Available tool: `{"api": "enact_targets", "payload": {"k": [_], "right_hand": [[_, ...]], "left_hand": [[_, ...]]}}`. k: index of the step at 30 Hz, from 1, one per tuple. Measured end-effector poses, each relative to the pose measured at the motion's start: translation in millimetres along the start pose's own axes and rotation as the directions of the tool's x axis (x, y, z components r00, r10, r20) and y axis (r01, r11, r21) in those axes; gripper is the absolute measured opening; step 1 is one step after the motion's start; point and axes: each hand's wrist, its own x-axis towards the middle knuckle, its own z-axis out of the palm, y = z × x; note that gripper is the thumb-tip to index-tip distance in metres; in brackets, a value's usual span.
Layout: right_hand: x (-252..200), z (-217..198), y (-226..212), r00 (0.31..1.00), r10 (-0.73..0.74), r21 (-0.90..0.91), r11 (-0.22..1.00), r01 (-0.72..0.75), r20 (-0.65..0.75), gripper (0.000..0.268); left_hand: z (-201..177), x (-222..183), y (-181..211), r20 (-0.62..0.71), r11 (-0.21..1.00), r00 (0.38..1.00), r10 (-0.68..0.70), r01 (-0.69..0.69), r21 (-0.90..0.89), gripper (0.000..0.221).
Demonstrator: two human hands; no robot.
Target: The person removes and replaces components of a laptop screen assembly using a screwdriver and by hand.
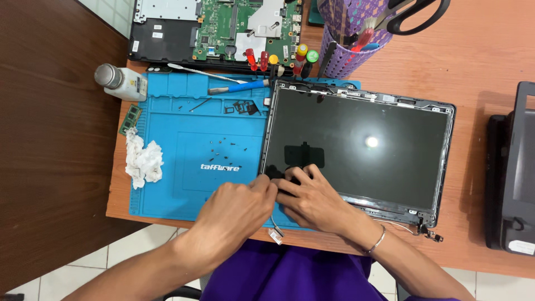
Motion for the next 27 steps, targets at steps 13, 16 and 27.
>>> {"api": "enact_targets", "payload": {"k": [13,16,27], "right_hand": [[0.4,2.0,3.4,0.999,-0.001,0.059,0.998,0.003,-0.037,0.017],[2.0,0.6,2.4,1.000,-0.009,0.028,1.000,0.010,-0.028,0.021],[1.0,-0.8,5.1,0.998,0.002,0.068,0.998,0.002,-0.067,0.014]], "left_hand": [[13.6,-1.3,-3.9,-0.017,0.999,0.999,-0.040,0.040,-0.010,0.009],[11.2,0.1,-1.0,0.039,0.995,0.995,-0.092,0.091,0.028,0.011],[-3.2,0.8,10.3,0.105,0.995,0.994,-0.042,0.033,0.092,0.006]]}}
